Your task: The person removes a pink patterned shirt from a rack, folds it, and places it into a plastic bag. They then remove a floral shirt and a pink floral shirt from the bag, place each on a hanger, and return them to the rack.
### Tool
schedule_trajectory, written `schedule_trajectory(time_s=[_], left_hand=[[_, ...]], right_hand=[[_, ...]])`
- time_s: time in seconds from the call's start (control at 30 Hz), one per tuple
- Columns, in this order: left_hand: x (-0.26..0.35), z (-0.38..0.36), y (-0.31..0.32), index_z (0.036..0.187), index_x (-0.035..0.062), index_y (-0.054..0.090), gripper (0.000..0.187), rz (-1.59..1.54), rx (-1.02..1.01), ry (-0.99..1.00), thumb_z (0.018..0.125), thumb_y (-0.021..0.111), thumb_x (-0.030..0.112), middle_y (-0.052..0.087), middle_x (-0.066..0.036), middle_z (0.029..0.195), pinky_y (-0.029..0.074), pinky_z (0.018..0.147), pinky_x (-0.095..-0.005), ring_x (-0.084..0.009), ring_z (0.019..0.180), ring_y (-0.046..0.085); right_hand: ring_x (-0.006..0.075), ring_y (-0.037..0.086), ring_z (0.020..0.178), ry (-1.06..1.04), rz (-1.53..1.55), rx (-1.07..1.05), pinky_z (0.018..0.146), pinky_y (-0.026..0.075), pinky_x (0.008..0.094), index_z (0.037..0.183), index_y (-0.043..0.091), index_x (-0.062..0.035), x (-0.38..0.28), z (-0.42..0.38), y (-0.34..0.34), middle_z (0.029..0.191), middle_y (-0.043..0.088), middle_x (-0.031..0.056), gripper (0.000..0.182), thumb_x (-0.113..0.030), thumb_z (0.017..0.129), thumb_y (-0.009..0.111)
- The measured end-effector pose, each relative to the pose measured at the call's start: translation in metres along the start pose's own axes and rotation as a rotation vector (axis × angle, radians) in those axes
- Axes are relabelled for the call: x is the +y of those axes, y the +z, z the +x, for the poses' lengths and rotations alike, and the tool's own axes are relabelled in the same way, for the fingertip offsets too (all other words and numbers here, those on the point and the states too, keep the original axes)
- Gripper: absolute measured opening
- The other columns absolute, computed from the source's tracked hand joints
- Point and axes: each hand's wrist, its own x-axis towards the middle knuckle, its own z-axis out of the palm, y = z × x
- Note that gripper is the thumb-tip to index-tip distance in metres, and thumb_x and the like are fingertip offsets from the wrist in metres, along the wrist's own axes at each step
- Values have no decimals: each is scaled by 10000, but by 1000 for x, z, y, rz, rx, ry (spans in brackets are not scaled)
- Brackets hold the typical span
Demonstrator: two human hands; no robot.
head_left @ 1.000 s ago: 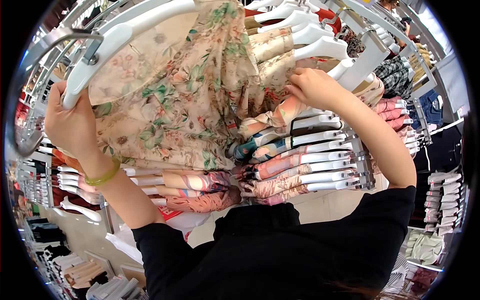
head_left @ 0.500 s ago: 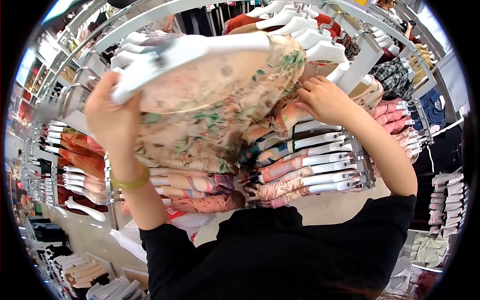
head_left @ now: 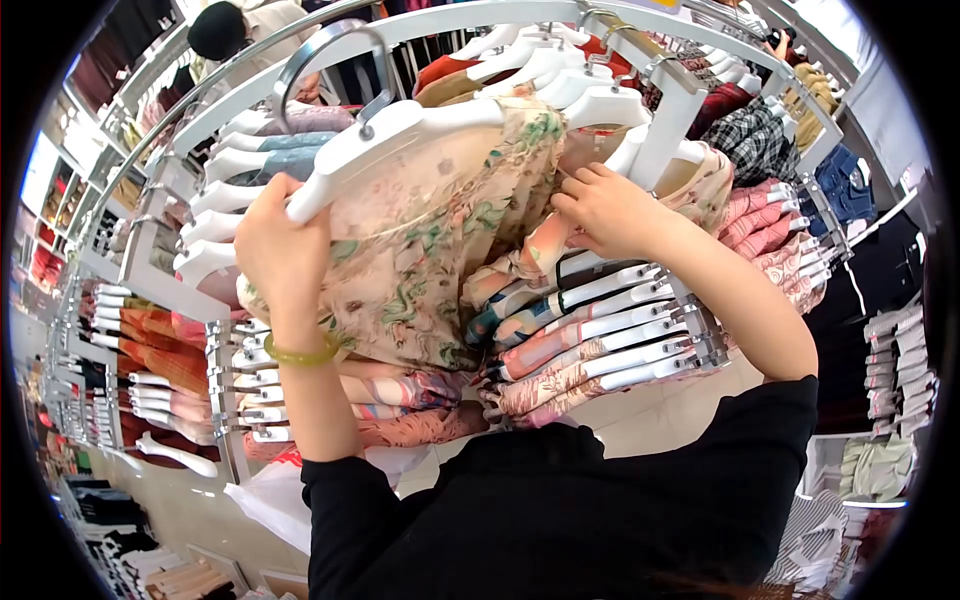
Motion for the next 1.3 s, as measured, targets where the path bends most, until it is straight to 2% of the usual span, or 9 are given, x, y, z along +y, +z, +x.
schedule_trajectory(time_s=[0.1, 0.23, 0.3, 0.43, 0.47, 0.6, 0.93, 1.0, 1.3], left_hand=[[9, -8, 15, 756, 103, 587, 102, 45, 9, 143, 717, 668, 153, 609, -125, 672, 445, 590, -432, -348, 682, 608], [48, -18, 67, 773, 93, 581, 112, 29, -193, 191, 686, 651, 106, 644, -118, 747, 481, 640, -460, -345, 744, 638], [72, -17, 92, 824, 90, 621, 124, 51, -258, 223, 716, 660, 134, 670, -125, 792, 514, 679, -450, -335, 767, 659], [112, -9, 134, 826, 94, 615, 134, 66, -318, 318, 721, 674, 153, 656, -145, 750, 514, 659, -442, -341, 754, 653], [116, -9, 145, 835, 72, 603, 139, 82, -307, 349, 729, 669, 134, 655, -156, 743, 524, 650, -426, -337, 751, 660], [111, -5, 169, 842, 48, 598, 124, 88, -350, 367, 747, 650, 109, 658, -163, 746, 528, 652, -423, -331, 750, 668], [94, -12, 191, 802, 35, 628, 61, 61, -410, 328, 764, 609, 79, 667, -184, 778, 527, 664, -424, -347, 753, 669], [98, -7, 189, 771, 30, 657, 71, 18, -454, 342, 764, 595, 64, 671, -193, 791, 531, 669, -421, -347, 754, 672], [112, -4, 179, 787, 30, 677, 112, 67, -509, 453, 789, 565, 39, 685, -164, 812, 553, 645, -388, -307, 773, 690]], right_hand=[[274, 539, 963, 0, 20, 1, 889, 407, 377, 942, 571, -40, -1, 0, -2, 933, 578, 95, 370, -252, 690, 740], [273, 543, 965, -14, -16, 16, 897, 409, 368, 949, 578, -36, -2, 2, -1, 947, 586, 97, 378, -251, 685, 743], [273, 549, 969, -7, -2, -37, 903, 411, 369, 955, 587, -32, -1, 2, 1, 960, 595, 99, 386, -251, 678, 744], [270, 554, 977, 17, -24, -40, 899, 413, 376, 957, 598, -37, -3, 2, 3, 962, 601, 98, 393, -256, 669, 750], [250, 572, 947, -4, -58, 23, 834, 424, 355, 918, 624, -53, -3, 2, 7, 914, 615, 82, 324, -229, 666, 726], [246, 567, 906, 7, -88, 39, 815, 419, 344, 905, 629, -63, -4, 2, 9, 890, 605, 72, 283, -200, 670, 707], [241, 566, 923, 22, -88, 10, 819, 418, 346, 909, 625, -68, -6, 3, 5, 893, 605, 69, 299, -221, 671, 723], [252, 544, 953, 49, -50, -52, 854, 414, 360, 938, 605, -53, -8, 5, 1, 923, 591, 81, 383, -259, 658, 765], [244, 560, 921, 22, -70, -72, 809, 428, 357, 893, 615, -69, -11, 11, 2, 871, 599, 71, 311, -226, 660, 749]])
